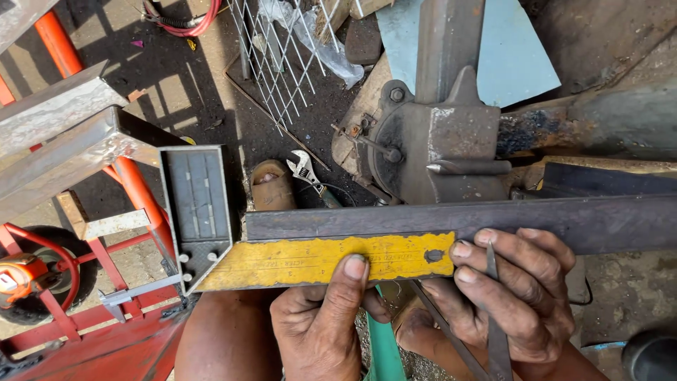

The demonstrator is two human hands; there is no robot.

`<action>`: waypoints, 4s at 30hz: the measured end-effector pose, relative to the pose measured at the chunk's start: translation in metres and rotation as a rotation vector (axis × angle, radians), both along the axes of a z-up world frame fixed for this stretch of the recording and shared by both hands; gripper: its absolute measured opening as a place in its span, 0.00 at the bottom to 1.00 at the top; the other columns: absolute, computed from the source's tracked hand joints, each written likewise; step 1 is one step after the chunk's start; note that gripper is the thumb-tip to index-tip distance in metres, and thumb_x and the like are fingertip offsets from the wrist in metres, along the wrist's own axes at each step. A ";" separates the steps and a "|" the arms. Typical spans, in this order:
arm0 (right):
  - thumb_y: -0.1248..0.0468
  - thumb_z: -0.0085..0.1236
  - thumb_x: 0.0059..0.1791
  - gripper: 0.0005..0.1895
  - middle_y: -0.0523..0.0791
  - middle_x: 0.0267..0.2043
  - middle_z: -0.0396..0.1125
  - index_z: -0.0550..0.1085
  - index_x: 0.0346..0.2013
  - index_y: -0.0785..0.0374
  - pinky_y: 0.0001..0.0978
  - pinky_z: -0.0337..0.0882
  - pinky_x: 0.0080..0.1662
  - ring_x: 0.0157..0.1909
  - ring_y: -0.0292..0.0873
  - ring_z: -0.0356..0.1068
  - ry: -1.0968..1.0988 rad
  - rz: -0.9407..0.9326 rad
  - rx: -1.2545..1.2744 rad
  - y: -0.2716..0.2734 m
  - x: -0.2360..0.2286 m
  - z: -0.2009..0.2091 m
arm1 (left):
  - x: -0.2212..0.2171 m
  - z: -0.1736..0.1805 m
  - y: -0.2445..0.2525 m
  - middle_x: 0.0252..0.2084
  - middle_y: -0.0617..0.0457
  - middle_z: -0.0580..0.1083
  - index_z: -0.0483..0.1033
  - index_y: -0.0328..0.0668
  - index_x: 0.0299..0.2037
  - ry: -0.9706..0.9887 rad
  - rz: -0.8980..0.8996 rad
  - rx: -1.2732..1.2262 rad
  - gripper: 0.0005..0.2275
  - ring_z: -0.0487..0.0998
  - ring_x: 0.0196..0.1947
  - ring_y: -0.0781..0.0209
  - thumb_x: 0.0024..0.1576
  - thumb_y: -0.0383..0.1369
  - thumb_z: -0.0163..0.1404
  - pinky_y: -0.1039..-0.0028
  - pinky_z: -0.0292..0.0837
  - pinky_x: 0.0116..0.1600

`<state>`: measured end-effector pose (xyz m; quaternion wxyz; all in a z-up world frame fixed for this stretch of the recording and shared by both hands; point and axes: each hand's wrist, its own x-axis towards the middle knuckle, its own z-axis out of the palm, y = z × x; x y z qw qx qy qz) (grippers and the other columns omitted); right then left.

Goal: The person measures a metal bar using a yellow try square and a scribe, then marks it. They later use a tape measure to measure the length of the bar and place it on a red cart.

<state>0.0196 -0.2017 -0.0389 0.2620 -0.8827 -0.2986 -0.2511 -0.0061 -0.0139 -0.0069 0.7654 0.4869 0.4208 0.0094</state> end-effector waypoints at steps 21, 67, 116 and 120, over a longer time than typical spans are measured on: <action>0.46 0.71 0.50 0.25 0.43 0.50 0.75 0.67 0.47 0.53 0.54 0.62 0.66 0.55 0.48 0.74 0.033 0.043 -0.004 0.001 -0.001 0.007 | 0.000 -0.003 0.001 0.08 0.45 0.72 0.76 0.33 0.10 -0.072 -0.001 0.046 0.20 0.73 0.14 0.58 0.55 0.30 0.60 0.75 0.71 0.33; 0.60 0.67 0.54 0.16 0.44 0.49 0.75 0.67 0.47 0.56 0.57 0.63 0.65 0.54 0.51 0.73 -0.011 0.101 -0.073 -0.004 0.005 0.005 | 0.005 0.002 0.003 0.10 0.48 0.76 0.78 0.34 0.10 -0.006 -0.161 0.093 0.22 0.74 0.13 0.63 0.58 0.35 0.57 0.76 0.70 0.28; 0.57 0.43 0.51 0.29 0.47 0.54 0.74 0.65 0.67 0.65 0.45 0.69 0.72 0.65 0.47 0.72 0.668 0.413 0.191 -0.071 0.037 0.040 | 0.022 0.006 -0.013 0.11 0.61 0.63 0.65 0.50 0.09 -0.056 -0.100 -0.014 0.23 0.60 0.15 0.73 0.55 0.39 0.62 0.72 0.52 0.21; 0.65 0.46 0.53 0.15 0.62 0.40 0.75 0.69 0.48 0.75 0.32 0.71 0.35 0.35 0.51 0.74 1.078 0.165 0.574 0.002 0.045 0.102 | 0.023 -0.003 -0.013 0.15 0.65 0.58 0.58 0.54 0.11 -0.025 -0.150 0.153 0.24 0.55 0.20 0.72 0.53 0.43 0.62 0.70 0.53 0.26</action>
